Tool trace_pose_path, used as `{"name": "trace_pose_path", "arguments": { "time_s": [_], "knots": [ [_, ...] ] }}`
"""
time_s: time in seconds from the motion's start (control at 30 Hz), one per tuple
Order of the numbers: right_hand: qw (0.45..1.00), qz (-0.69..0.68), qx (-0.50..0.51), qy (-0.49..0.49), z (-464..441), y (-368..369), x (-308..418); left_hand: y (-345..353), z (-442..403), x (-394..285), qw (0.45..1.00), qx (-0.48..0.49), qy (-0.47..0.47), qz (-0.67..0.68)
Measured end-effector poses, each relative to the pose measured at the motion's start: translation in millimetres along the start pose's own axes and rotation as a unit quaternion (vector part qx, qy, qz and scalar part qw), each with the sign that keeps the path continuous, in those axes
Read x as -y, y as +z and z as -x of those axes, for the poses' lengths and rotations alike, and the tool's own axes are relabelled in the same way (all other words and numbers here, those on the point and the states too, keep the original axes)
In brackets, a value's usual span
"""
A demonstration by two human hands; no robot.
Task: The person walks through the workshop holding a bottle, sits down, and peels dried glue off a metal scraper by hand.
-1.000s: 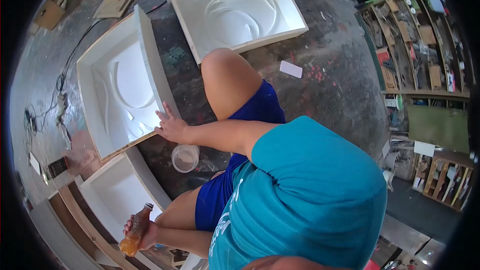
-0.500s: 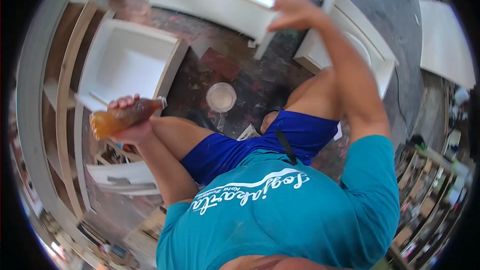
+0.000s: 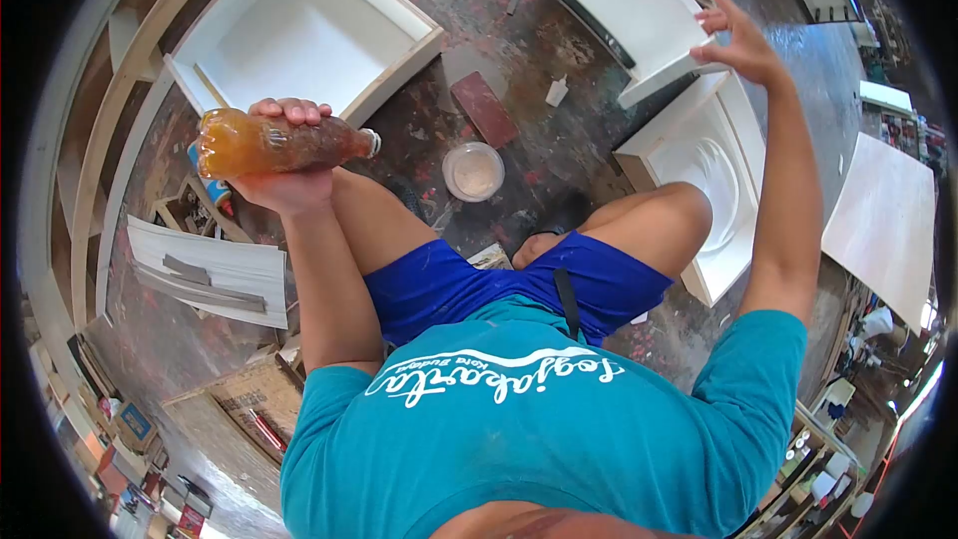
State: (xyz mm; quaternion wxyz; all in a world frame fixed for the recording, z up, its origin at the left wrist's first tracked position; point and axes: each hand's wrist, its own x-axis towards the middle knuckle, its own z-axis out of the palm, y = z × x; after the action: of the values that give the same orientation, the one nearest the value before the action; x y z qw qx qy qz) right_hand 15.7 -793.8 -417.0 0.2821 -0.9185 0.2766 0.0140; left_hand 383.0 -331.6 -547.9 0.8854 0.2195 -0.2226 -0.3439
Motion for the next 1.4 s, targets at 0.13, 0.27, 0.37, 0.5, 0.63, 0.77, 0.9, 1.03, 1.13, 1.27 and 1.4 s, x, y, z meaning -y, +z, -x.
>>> {"name": "trace_pose_path", "arguments": {
  "time_s": [0.13, 0.27, 0.37, 0.5, 0.63, 0.77, 0.9, 1.03, 1.13, 1.27, 1.4],
  "knots": [
    [0.995, 0.082, -0.057, -0.012, 9, 71, -9, 2, 4, -2, 0.999, -0.009, 0.031, -0.008],
    [0.977, 0.211, -0.006, 0.037, 12, 137, 23, 3, 8, -3, 0.998, -0.017, 0.053, -0.024],
    [0.968, 0.228, 0.033, 0.104, 14, 176, 42, 5, 8, -5, 0.997, -0.018, 0.064, -0.027],
    [0.951, 0.292, 0.027, 0.101, 9, 237, 9, 6, 8, -1, 0.996, -0.015, 0.08, -0.034],
    [0.936, 0.339, 0.026, 0.091, 3, 295, -54, 11, 11, -1, 0.996, -0.038, 0.079, -0.029],
    [0.908, 0.393, 0.041, 0.136, -13, 292, -7, 19, 17, 3, 0.991, -0.025, 0.1, -0.084],
    [0.966, 0.25, -0.025, -0.064, -87, 301, 98, 23, 17, 14, 0.995, -0.034, 0.096, -0.011],
    [0.939, 0.209, -0.021, -0.273, -164, 382, 179, 44, 16, 18, 0.991, -0.081, 0.094, 0.049],
    [0.931, 0.129, 0.073, -0.332, -222, 476, 171, 49, 20, 18, 0.989, -0.094, 0.105, 0.041],
    [0.916, 0.196, 0.194, -0.291, -239, 456, 233, 56, 36, 13, 0.993, -0.058, 0.075, 0.074],
    [0.889, 0.17, 0.155, -0.396, -258, 403, 258, 57, 57, 10, 0.995, 0.042, 0.028, 0.082]
  ]
}}
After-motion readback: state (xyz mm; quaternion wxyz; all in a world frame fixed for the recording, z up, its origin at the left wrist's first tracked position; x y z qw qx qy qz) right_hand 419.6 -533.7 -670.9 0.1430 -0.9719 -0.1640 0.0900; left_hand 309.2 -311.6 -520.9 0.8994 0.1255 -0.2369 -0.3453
